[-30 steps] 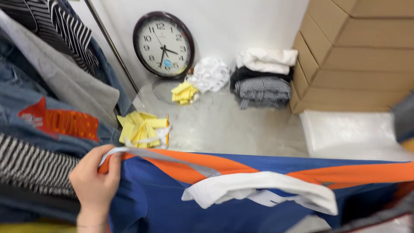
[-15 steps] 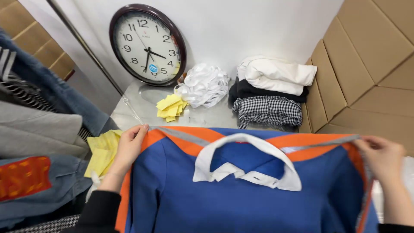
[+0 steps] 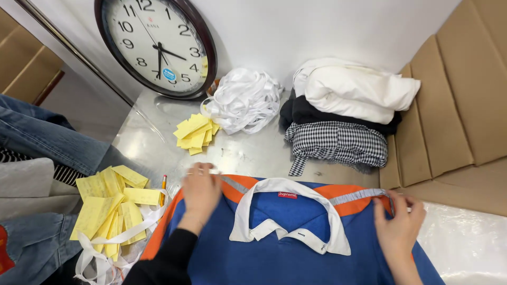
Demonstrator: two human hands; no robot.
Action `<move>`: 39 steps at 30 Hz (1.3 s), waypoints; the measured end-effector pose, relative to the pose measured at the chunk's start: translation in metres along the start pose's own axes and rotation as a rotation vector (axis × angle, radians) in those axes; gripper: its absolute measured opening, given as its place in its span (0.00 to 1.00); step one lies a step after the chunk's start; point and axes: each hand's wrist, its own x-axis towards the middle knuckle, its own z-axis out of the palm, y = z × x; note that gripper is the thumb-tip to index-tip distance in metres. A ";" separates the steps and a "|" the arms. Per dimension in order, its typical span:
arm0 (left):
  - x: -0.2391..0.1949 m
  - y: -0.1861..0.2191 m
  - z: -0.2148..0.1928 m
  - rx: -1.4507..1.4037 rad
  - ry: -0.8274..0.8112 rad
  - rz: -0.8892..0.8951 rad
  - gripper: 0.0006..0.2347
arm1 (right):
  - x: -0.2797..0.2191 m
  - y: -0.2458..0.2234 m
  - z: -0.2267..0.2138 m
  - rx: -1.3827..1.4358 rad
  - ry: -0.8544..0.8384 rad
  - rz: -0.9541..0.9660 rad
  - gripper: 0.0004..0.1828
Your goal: The person folds a black t-shirt, a white button-up shirt, a blue polo shirt, and a pink t-shirt on a metal table. They retrieve the shirts from a nearby clothing rack, fold them neatly by hand, and place them in a stack on the table.
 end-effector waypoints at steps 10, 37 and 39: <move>-0.010 0.095 0.024 -0.342 -0.623 0.066 0.17 | -0.008 -0.052 0.041 0.393 -0.840 0.409 0.14; -0.299 -0.204 -0.070 -0.839 -0.273 -0.832 0.10 | -0.260 -0.028 -0.032 0.379 -0.654 0.110 0.26; -0.325 -0.245 -0.066 -0.495 -0.213 -0.846 0.09 | -0.262 -0.030 -0.027 0.334 -0.621 0.000 0.26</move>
